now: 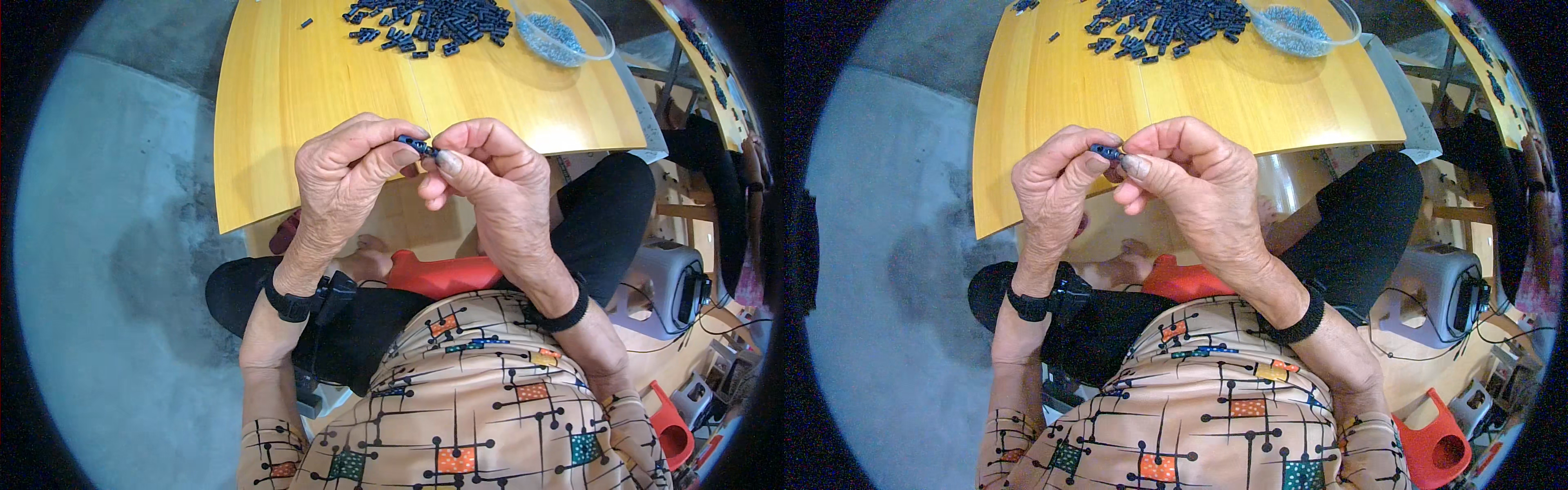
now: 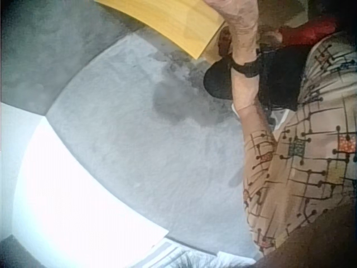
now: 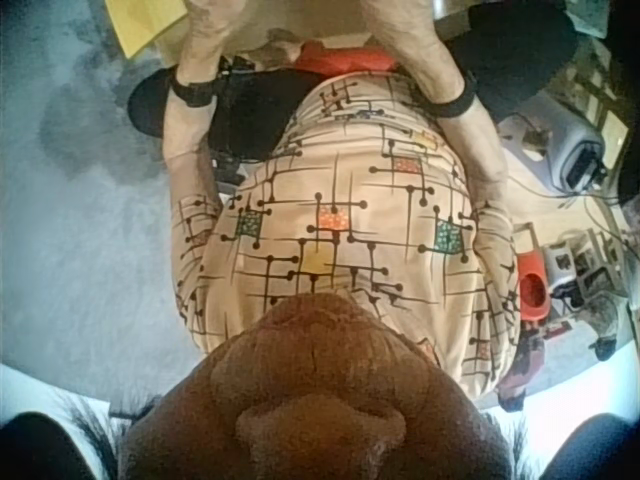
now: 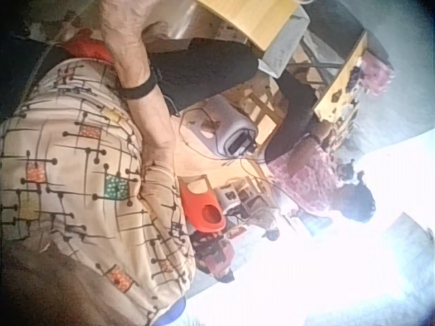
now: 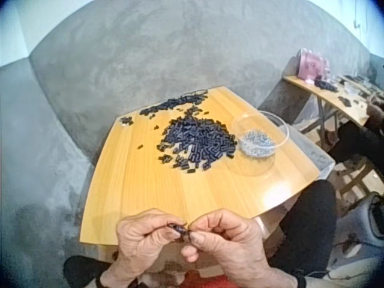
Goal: Assembling blue plastic elbow joints with small silver components by hand on a workbench.
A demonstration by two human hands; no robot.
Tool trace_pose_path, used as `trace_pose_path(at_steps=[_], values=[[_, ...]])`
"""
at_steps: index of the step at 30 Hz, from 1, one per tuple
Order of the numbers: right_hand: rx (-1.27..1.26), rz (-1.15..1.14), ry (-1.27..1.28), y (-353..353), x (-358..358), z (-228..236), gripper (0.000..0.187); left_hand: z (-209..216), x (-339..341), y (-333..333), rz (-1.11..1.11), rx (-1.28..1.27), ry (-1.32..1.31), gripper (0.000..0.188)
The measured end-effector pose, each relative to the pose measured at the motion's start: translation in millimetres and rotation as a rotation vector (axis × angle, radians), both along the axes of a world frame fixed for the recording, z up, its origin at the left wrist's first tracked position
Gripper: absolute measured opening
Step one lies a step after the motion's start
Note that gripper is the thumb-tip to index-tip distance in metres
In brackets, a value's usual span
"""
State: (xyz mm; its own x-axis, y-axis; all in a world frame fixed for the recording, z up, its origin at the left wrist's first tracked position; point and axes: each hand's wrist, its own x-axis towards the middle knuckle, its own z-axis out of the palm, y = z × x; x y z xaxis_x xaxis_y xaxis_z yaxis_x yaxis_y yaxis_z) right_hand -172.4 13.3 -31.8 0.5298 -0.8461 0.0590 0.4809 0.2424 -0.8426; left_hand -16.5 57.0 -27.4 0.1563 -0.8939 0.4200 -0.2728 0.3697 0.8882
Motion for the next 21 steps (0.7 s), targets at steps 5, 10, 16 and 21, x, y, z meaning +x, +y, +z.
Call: trace_pose_path(at_steps=[5, 10, 16, 21], values=[[0.171, 0.081, -0.096, 0.4, -2.9, -2.5, 0.014, -4.5, -2.3, -1.9, -0.054, -0.008, 0.075, 0.012], [0.201, 0.076, -0.068, -1.6, -6.0, -4.1, 0.014, -6.4, -4.4, -1.6, -0.089, 0.046, 0.203, 0.012], [0.225, 0.027, -0.103, -2.6, -7.8, -4.1, 0.013, -7.2, -14.3, -2.6, -0.037, 0.163, 0.389, 0.015], [0.17, 0.013, -0.104, -4.5, -11.6, -1.4, 0.012, -8.2, -18.5, -2.0, -0.082, 0.191, 0.499, 0.017]])
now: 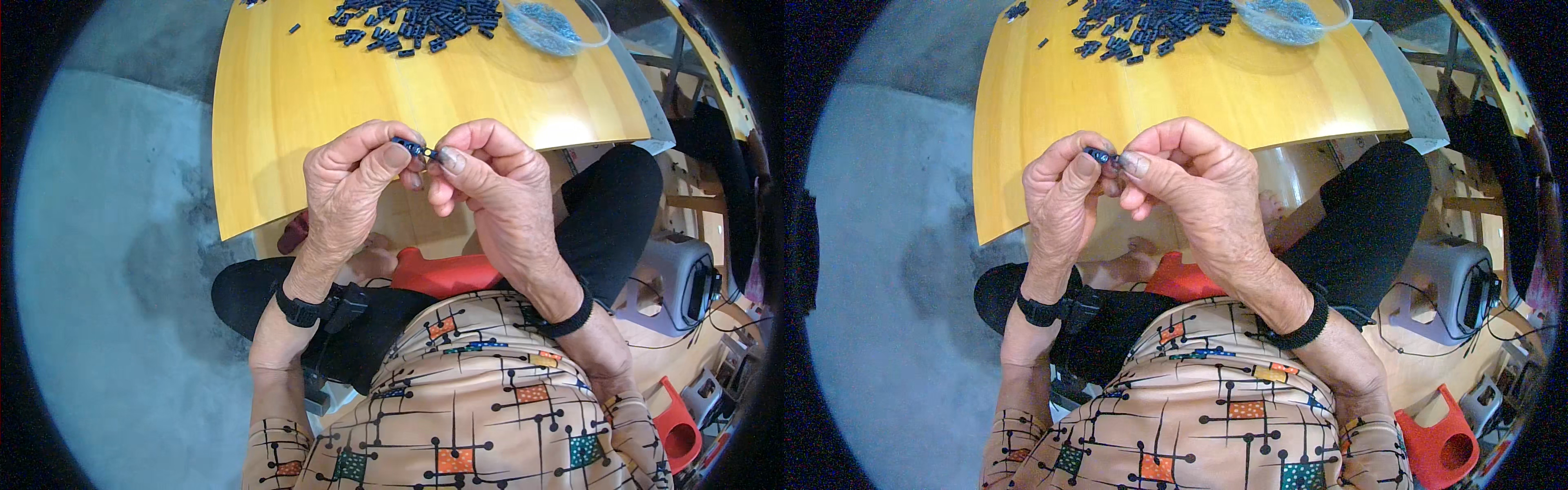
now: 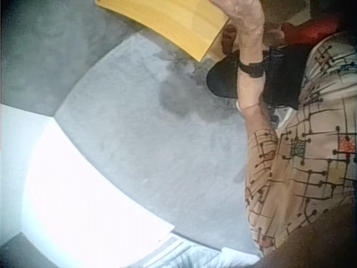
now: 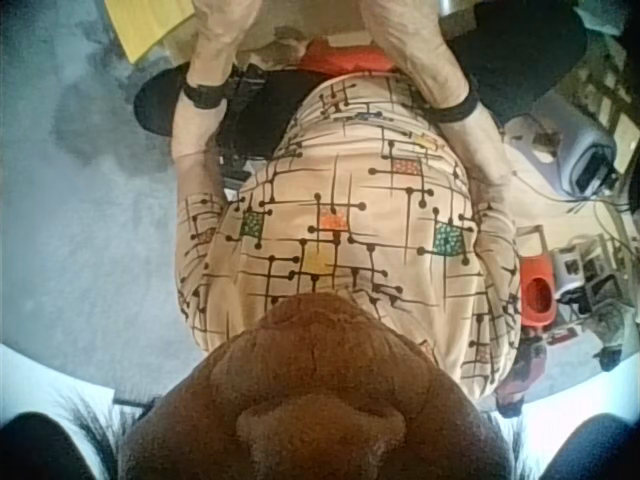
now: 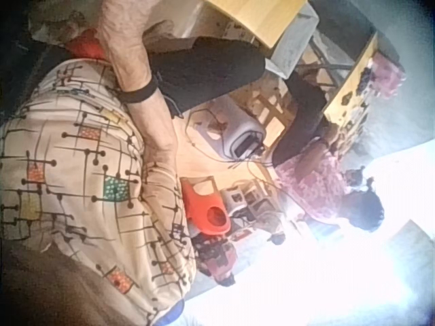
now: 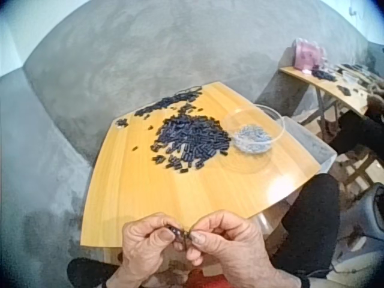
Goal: Assembling blue plastic elbow joints with small silver components by hand on a workbench.
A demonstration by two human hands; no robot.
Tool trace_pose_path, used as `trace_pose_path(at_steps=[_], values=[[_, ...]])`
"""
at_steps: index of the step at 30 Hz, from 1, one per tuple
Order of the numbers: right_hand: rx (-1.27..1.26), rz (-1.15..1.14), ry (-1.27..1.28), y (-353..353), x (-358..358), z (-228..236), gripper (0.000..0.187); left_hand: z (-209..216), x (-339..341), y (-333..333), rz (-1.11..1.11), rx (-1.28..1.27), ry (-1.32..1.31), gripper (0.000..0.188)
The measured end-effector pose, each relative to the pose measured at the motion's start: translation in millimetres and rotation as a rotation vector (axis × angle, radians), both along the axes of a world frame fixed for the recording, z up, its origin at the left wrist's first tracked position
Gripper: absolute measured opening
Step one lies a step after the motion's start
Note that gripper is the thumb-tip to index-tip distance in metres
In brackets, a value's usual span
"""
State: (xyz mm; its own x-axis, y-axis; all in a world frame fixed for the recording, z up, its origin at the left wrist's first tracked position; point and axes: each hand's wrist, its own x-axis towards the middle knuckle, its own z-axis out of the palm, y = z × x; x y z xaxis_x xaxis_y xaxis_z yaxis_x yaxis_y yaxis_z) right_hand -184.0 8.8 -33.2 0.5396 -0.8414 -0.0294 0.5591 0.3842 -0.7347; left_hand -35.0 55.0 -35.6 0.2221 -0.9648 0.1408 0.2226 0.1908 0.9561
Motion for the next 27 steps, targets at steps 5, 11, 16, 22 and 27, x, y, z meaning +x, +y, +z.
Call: trace_pose_path(at_steps=[5, 11, 16, 22, 27], values=[[-0.01, -0.009, 0.024, 0.4, -2.6, 1.7, 0.012, 1.3, -0.4, -0.7, -0.011, -0.002, -0.033, 0.017], [-0.012, -0.008, 0.014, 2.5, -0.8, 1.7, 0.012, 1.5, 1.1, 0.2, -0.008, -0.003, -0.036, 0.016], [-0.022, 0.002, 0.019, 2.4, 0.0, 0.8, 0.011, 0.7, 1.0, 1.1, 0.001, -0.007, -0.047, 0.016], [-0.032, -0.009, 0.04, 1.4, -1.3, 1.8, 0.011, -2.3, 1.5, -0.6, -0.005, -0.008, -0.09, 0.017], [-0.081, -0.005, 0.071, 1.4, -2.1, 0.8, 0.011, -3.2, 1.6, 0.2, 0.016, -0.04, -0.171, 0.014]])
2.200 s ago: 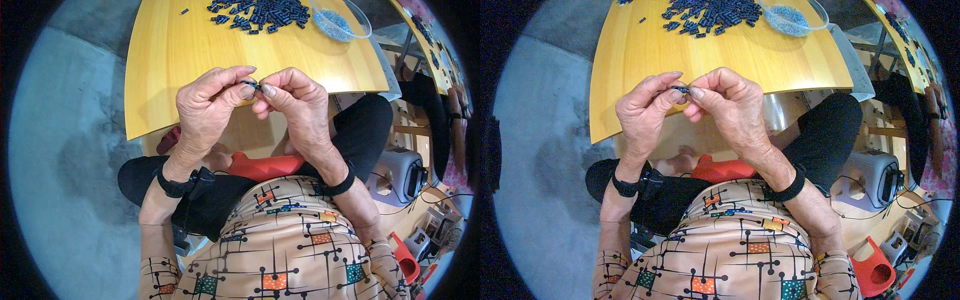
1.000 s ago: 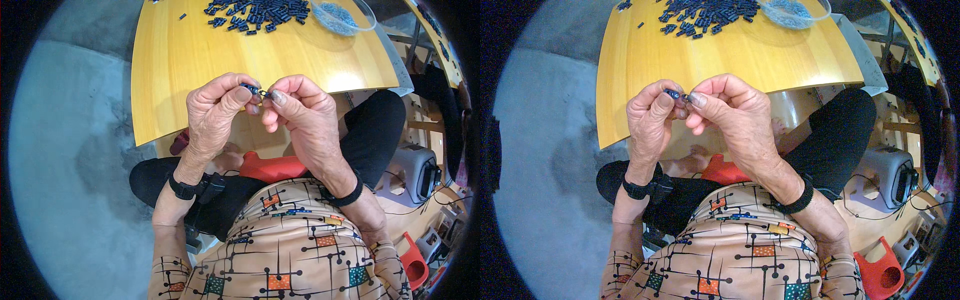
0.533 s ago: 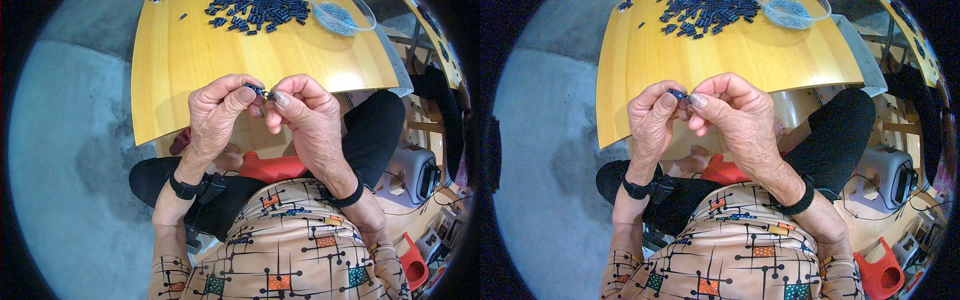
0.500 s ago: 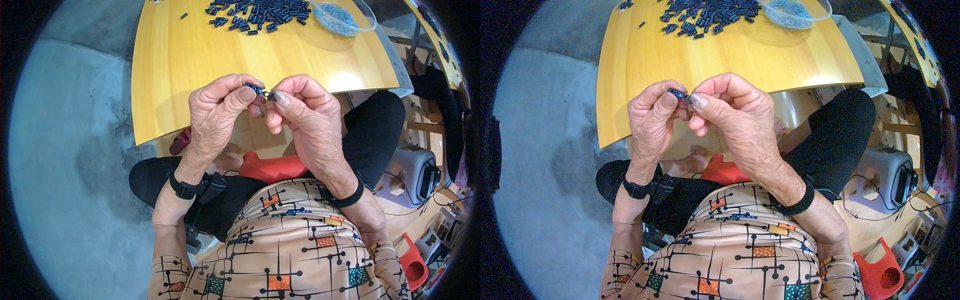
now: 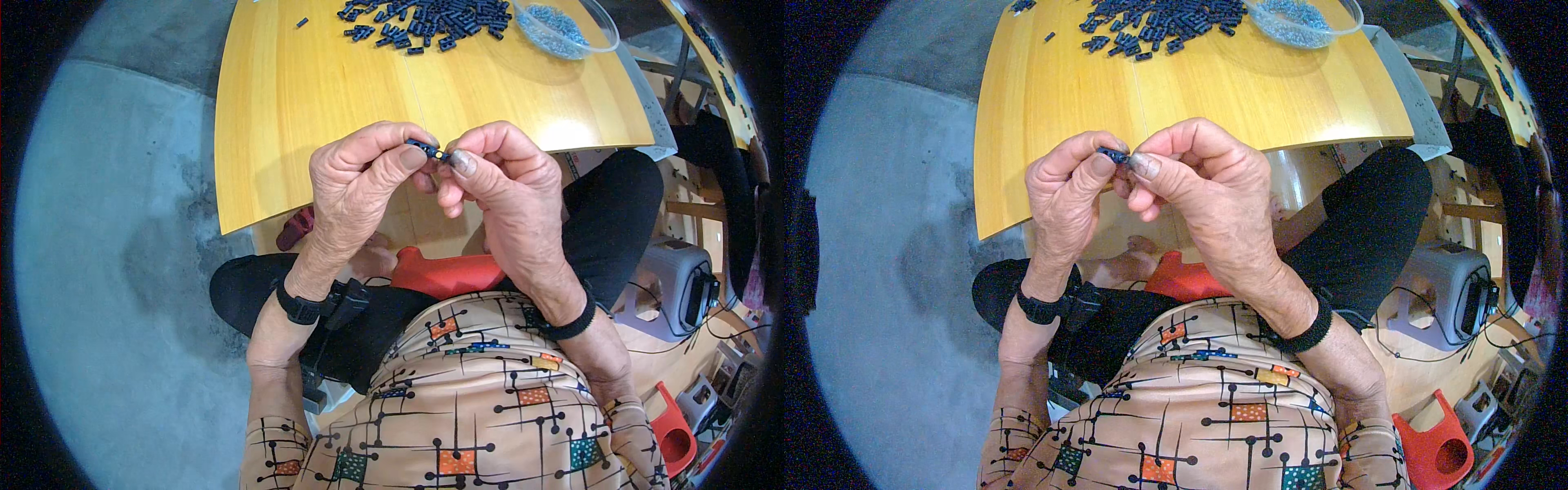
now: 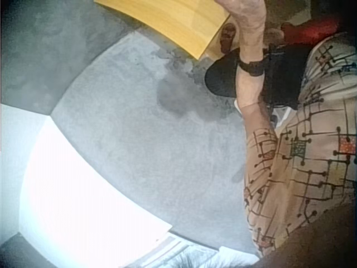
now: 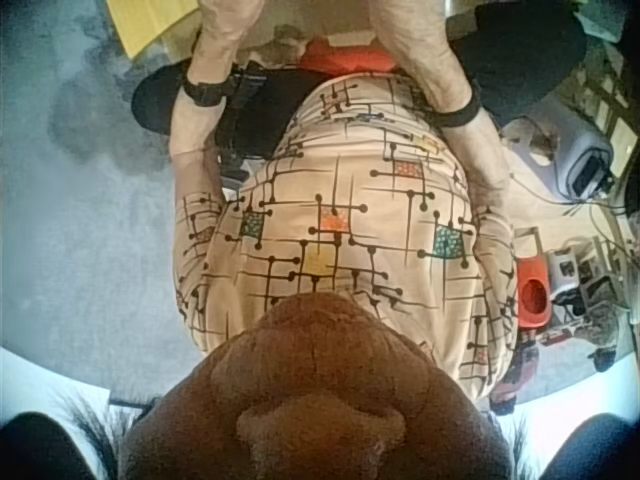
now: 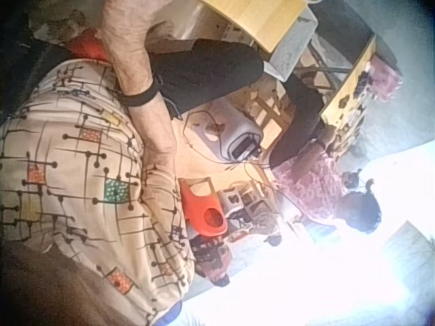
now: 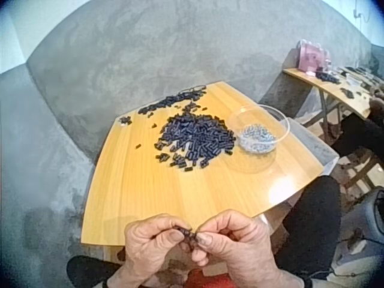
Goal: Assembling blue plastic elbow joints with small silver components by hand on a workbench.
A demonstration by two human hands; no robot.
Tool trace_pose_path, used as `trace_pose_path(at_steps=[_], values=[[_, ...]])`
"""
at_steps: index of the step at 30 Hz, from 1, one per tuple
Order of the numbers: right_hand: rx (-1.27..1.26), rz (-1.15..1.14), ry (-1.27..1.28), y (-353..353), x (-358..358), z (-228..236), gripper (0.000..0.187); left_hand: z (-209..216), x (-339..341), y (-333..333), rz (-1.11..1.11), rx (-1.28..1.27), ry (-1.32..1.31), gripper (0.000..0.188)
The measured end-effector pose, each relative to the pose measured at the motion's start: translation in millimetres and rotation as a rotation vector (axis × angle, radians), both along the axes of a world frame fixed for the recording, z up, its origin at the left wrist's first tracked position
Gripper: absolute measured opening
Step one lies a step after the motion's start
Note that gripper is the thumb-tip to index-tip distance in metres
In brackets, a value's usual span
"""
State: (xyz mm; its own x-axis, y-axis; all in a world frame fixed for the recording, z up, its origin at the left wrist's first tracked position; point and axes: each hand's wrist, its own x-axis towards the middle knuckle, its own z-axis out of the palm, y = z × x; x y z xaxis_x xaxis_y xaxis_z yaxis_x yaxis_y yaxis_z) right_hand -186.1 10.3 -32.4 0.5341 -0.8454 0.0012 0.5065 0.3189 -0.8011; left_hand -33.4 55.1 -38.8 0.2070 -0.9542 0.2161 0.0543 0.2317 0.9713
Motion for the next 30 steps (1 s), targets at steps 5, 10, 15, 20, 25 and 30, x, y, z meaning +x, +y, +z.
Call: trace_pose_path(at_steps=[5, 10, 15, 20, 25, 30], values=[[-0.039, -0.011, -0.004, -0.7, 1.3, -5.4, 0.01, -0.8, -0.7, -0.4, 0.014, -0.034, -0.071, 0.013], [-0.074, -0.014, 0.014, -2.3, 3.0, -11.6, 0.009, -1.6, -3.1, -0.5, 0.023, -0.05, -0.159, 0.012], [-0.146, -0.02, 0.044, -4.5, 4.8, -12.4, 0.008, -3.2, -4.1, 0.5, 0.052, -0.131, -0.17, 0.01], [-0.099, 0.103, -0.005, -12.0, 0.2, -19.5, 0.013, 4.3, -2.8, 1.8, 0.024, -0.168, -0.296, 0.011], [-0.075, 0.173, -0.112, -10.8, 0.9, -15.8, 0.024, 16.0, -3.1, 2.2, -0.019, -0.287, -0.388, 0.012], [-0.082, 0.277, -0.202, -10.8, -0.7, -15.0, 0.036, 25.2, -7.4, 7.2, -0.011, -0.282, -0.42, 0.02]])
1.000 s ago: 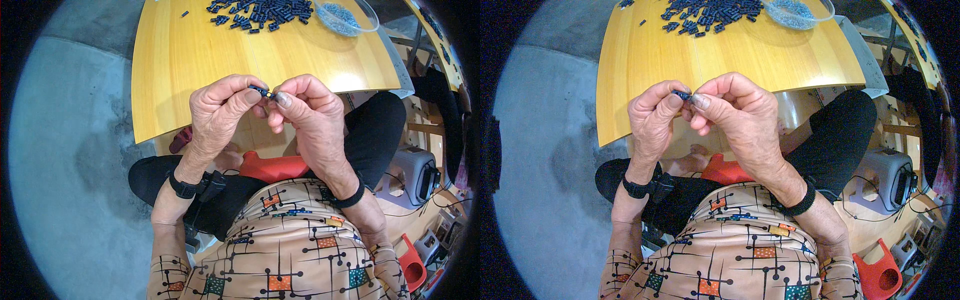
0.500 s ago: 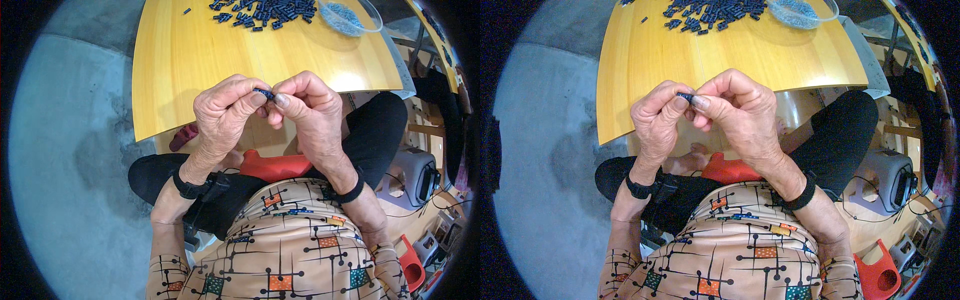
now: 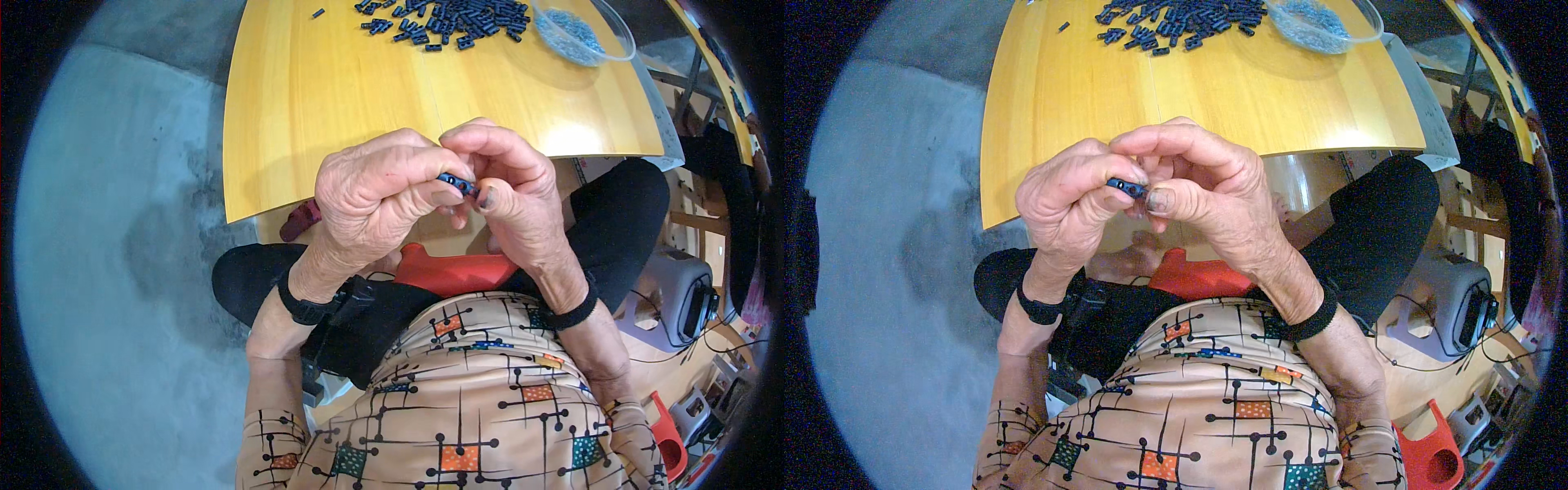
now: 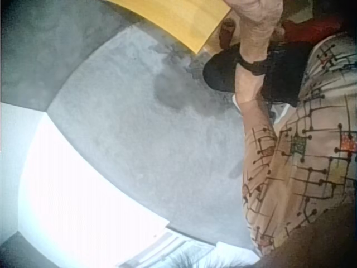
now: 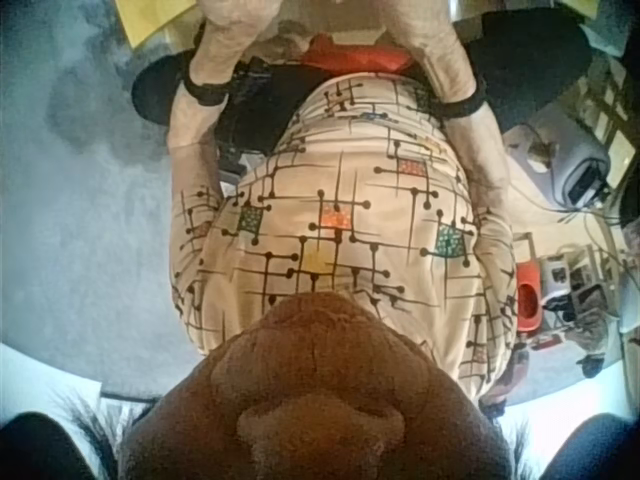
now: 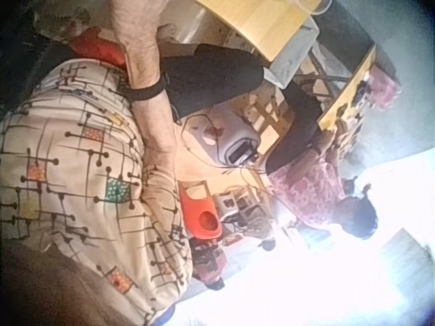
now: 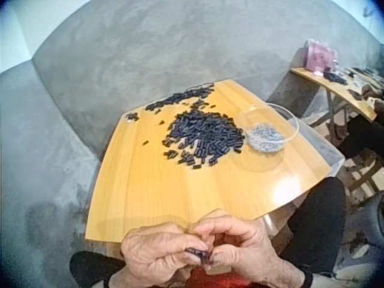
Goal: Assembling blue plastic elbow joints with small silver components by hand on a workbench.
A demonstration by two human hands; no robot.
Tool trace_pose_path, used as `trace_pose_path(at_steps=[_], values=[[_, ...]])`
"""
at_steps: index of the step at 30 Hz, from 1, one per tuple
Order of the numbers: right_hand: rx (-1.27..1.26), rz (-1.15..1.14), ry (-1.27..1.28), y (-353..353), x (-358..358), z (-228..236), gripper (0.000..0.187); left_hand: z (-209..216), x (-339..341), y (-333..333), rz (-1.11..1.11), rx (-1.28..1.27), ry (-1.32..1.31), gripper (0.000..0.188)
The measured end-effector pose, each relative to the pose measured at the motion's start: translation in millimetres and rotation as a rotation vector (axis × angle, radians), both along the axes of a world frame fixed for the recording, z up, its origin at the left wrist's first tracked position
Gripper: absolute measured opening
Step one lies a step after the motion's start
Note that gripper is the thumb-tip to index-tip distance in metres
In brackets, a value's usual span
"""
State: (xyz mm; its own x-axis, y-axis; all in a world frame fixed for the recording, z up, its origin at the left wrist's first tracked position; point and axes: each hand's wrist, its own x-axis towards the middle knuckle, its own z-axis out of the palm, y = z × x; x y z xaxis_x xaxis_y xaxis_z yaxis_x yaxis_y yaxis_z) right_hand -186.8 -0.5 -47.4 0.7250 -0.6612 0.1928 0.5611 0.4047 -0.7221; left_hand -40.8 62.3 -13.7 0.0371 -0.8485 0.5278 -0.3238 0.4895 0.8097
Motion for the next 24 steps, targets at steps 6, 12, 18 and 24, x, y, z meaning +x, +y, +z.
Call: trace_pose_path(at_steps=[6, 12, 18, 24], values=[[-0.22, -0.059, -0.002, 1.9, -0.1, 6.0, 0.037, 0.6, -0.8, 0.9, -0.151, 0.121, 0.294, 0.03], [-0.308, -0.117, 0.062, 5.3, -2.5, 6.2, 0.04, -7.7, -4.9, 3.0, -0.187, 0.253, 0.534, 0.034], [-0.362, -0.158, 0.088, 6.5, -5.7, 10.7, 0.039, -14.4, -14.4, 2.6, -0.234, 0.202, 0.686, 0.024], [-0.696, -0.208, 0.076, -4.1, -13.1, 11.1, 0.048, -8.2, -25.3, 5.7, -0.181, 0.195, 0.699, 0.027]])
